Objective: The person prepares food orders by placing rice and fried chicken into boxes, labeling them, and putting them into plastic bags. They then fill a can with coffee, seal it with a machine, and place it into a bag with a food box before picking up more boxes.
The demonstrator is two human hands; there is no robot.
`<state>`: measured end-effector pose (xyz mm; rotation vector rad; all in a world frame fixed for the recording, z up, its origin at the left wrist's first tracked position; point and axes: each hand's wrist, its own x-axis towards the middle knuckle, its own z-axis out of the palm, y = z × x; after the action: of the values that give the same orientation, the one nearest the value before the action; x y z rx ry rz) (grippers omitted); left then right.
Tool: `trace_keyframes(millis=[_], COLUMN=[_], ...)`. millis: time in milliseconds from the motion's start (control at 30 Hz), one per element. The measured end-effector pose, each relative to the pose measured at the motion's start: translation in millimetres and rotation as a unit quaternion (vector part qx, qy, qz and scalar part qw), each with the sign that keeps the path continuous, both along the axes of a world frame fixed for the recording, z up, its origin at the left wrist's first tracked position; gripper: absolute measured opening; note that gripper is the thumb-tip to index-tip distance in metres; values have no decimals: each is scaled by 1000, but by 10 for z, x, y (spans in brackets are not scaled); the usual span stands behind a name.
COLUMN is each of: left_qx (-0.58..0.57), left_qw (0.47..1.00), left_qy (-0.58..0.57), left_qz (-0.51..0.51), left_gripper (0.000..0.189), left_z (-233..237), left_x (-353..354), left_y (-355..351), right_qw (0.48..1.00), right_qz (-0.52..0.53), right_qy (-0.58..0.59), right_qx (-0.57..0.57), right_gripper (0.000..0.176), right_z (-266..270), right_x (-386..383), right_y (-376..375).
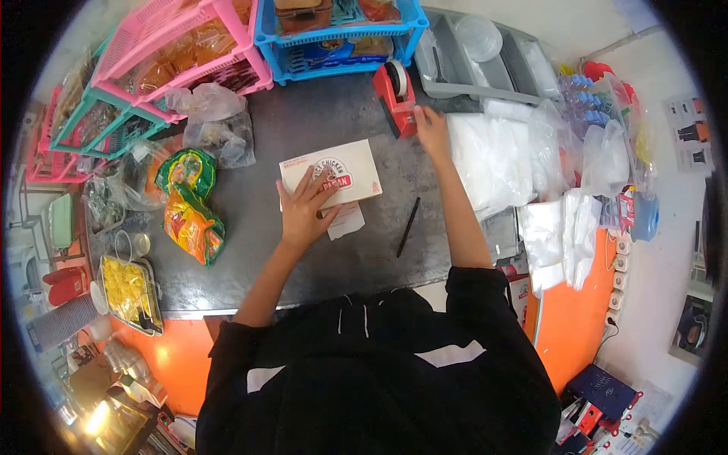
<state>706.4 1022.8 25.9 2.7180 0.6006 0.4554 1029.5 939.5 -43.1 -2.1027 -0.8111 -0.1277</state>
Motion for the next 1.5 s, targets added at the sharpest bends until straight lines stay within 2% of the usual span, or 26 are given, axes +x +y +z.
trace_keyframes(millis=[33, 67, 100, 133, 167, 233, 267, 333, 367, 433, 533, 600, 667, 733, 767, 833, 867, 933, 967, 1033, 1167, 1233, 1300, 1367, 1433, 1500], left_qx=[3, -2, -8, -8, -8, -11, -16, -22, -21, -20, -14, -4, -3, -1, 22, 42, 59, 78, 85, 93, 158, 179, 95, 88, 84, 106], left_qw=[1000, 1000, 1000, 1000, 1000, 999, 999, 998, 998, 998, 998, 998, 998, 999, 999, 998, 998, 997, 996, 995, 987, 983, 995, 995, 993, 988], left_qy=[-1, -7, -13, -12, -14, -15, -25, -31, -37, -40, -34, -34, -35, -31, -32, -31, -21, -12, 2, 15, 1, 15, 0, -37, -79, -105], left_qz=[0, 10, 20, 20, 24, 32, 38, 49, 46, 42, 44, 46, 43, 41, 33, 26, 20, 13, -4, -20, -37, -42, -42, -21, -12, -43], left_gripper=[34, 34, 34, 34, 34, 34, 34, 33, 34, 34, 34, 35, 35, 34, 35, 35, 34, 33, 34, 34, 35, 35, 34, 32, 29, 23], left_z=[2, -5, -21, -28, -37, -58, -67, -80, -83, -81, -55, -49, -65, -90, -108, -142, -157, -172, -177, -207, -241, -201, -134, -116, -180, -387], left_x=[-1, -6, -6, -3, -5, 2, 14, 7, 8, 6, 12, 24, 21, 4, 4, -1, -2, -18, -26, -19, 2, -7, -9, 39, 74, 123], left_y=[-11, -20, -21, -20, -23, -34, -39, -46, -41, -56, -60, -73, -65, -59, -49, -46, -50, -33, -31, -30, -19, -25, -42, -133, -124, -138], right_qw=[978, 978, 927, 844, 843, 715, 716, 816, 815, 930, 934, 979, 981, 949, 949, 892, 892, 836, 836, 789, 798, 886, 895, 904, 938, 952], right_qz=[37, 36, 37, 36, 34, 111, 113, 39, 40, 46, -47, -89, -51, 42, 41, 27, 26, -49, -50, -63, -62, -46, -52, -59, -46, -49], right_qy=[204, 204, 371, 527, 528, 583, 584, 502, 505, 307, 297, 175, 166, 290, 290, 416, 418, 494, 494, 567, 563, 460, 441, 424, 328, 289], right_qx=[-14, -11, 42, 92, 91, 370, 366, 284, 281, 196, 193, 54, 91, 118, 116, 171, 170, 234, 234, 228, 208, 45, 34, 26, 98, 86], right_gripper=[20, 20, 17, 16, 16, 13, 13, 8, 8, 8, 7, 10, 7, 15, 15, 49, 49, 82, 82, 94, 88, 81, 77, 73, 64, 57], right_z=[-47, 114, 283, 403, 378, 336, 298, 182, 40, -74, 99, 339, 463, 702, 714, 713, 715, 708, 691, 617, 371, 351, 386, 346, 173, 498], right_x=[39, -5, -43, -124, -195, -329, -388, -530, -507, -486, -670, -1051, -1622, -2188, -2326, -2519, -2545, -2522, -2504, -2444, -2313, -2246, -2291, -2377, -2464, -2490], right_y=[42, 57, 31, -19, -96, -235, -273, -328, -328, -286, -311, -464, -616, -636, -564, -455, -408, -285, -270, -268, -346, -401, -428, -494, -636, -848])
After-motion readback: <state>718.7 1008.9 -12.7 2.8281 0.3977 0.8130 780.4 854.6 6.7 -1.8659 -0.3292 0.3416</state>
